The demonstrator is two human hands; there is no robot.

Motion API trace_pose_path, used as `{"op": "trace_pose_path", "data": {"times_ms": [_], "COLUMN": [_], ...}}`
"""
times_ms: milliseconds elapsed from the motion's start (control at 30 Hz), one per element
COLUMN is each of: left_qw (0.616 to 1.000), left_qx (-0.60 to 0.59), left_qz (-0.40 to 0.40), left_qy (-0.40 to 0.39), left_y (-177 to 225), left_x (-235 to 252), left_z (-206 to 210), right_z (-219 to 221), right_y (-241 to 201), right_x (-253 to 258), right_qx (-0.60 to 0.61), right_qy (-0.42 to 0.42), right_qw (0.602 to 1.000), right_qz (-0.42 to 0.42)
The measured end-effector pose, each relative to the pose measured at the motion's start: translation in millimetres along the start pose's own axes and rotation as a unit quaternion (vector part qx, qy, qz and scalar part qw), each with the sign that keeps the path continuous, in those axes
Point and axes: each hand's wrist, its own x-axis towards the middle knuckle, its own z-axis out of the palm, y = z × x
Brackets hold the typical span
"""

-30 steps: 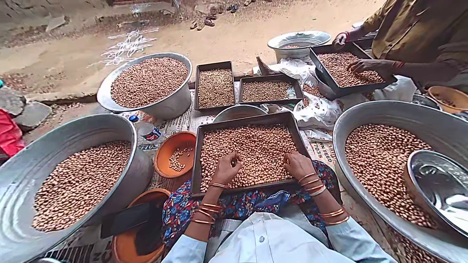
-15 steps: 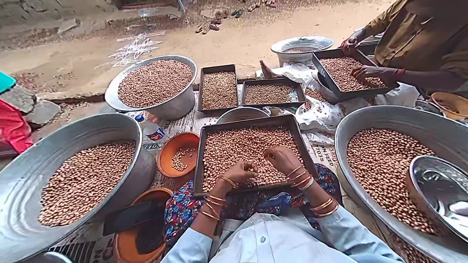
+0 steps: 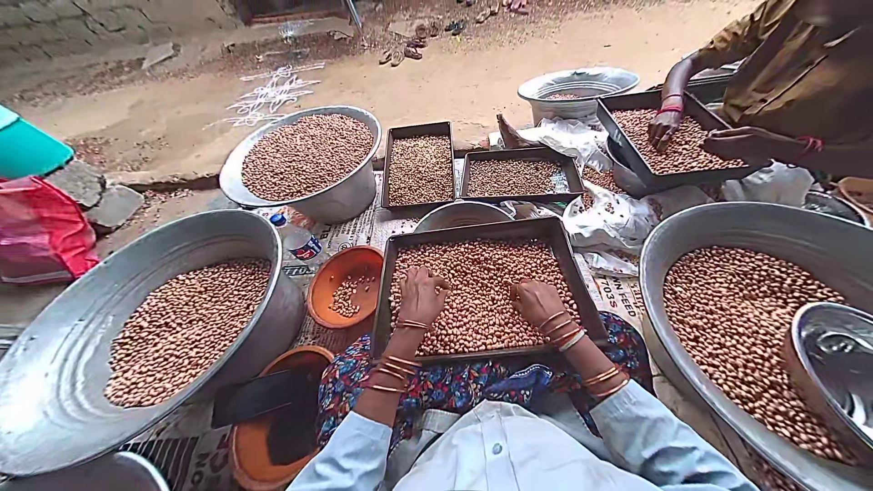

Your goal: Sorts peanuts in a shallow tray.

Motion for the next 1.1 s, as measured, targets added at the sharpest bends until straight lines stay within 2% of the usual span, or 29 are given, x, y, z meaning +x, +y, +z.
{"op": "trace_pose_path", "data": {"times_ms": [100, 200, 233, 300, 333, 367, 433, 533, 567, 633, 700, 767, 800, 867, 933, 1000, 1100], "left_qw": [0.999, 0.997, 0.996, 0.996, 0.995, 0.995, 0.994, 0.995, 0.998, 0.993, 0.954, 0.924, 0.935, 0.975, 0.984, 0.982, 0.982], "left_qx": [0.050, 0.079, 0.084, 0.092, 0.095, 0.095, 0.100, 0.088, 0.048, -0.115, -0.296, -0.377, -0.342, -0.177, -0.044, -0.002, -0.067], "left_qz": [0.004, 0.010, 0.012, 0.014, 0.015, 0.015, 0.018, 0.021, 0.024, 0.017, 0.002, 0.002, 0.005, 0.000, -0.045, -0.061, 0.015], "left_qy": [-0.018, -0.004, -0.005, -0.013, -0.019, -0.024, -0.031, -0.051, -0.045, -0.020, -0.034, -0.066, -0.087, -0.134, -0.166, -0.178, -0.175], "left_y": [19, 26, 26, 26, 26, 26, 26, 25, 20, 6, -14, -28, -32, -27, -5, 24, 62], "left_x": [7, 9, 9, 8, 8, 7, 8, 6, 5, 1, -3, -12, -18, -30, -40, -46, -39], "left_z": [29, 39, 40, 42, 42, 43, 43, 42, 39, 32, 22, 13, 9, 2, 4, 15, 39], "right_z": [5, 0, -1, -4, -6, -10, -16, -18, -19, -15, -7, -6, -5, -4, -1, -1, -9], "right_y": [5, 26, 35, 48, 50, 51, 49, 32, 24, 15, 15, 16, 17, 18, 19, 21, 30], "right_x": [-2, -6, -7, -7, -6, -6, -5, 0, 2, 6, 9, 10, 10, 10, 11, 11, 4], "right_qx": [0.019, 0.161, 0.244, 0.413, 0.460, 0.470, 0.395, 0.172, 0.117, 0.053, 0.036, 0.038, 0.040, 0.047, 0.053, 0.093, 0.226], "right_qy": [0.006, 0.065, 0.100, 0.156, 0.176, 0.181, 0.160, 0.103, 0.073, 0.047, 0.052, 0.053, 0.050, 0.037, 0.027, 0.022, 0.055], "right_qw": [1.000, 0.984, 0.964, 0.897, 0.870, 0.864, 0.905, 0.980, 0.990, 0.997, 0.998, 0.998, 0.998, 0.998, 0.998, 0.995, 0.972], "right_qz": [-0.021, -0.045, -0.046, -0.022, -0.005, 0.010, 0.013, -0.019, -0.018, -0.017, -0.021, -0.026, -0.028, -0.026, -0.025, -0.027, -0.038]}}
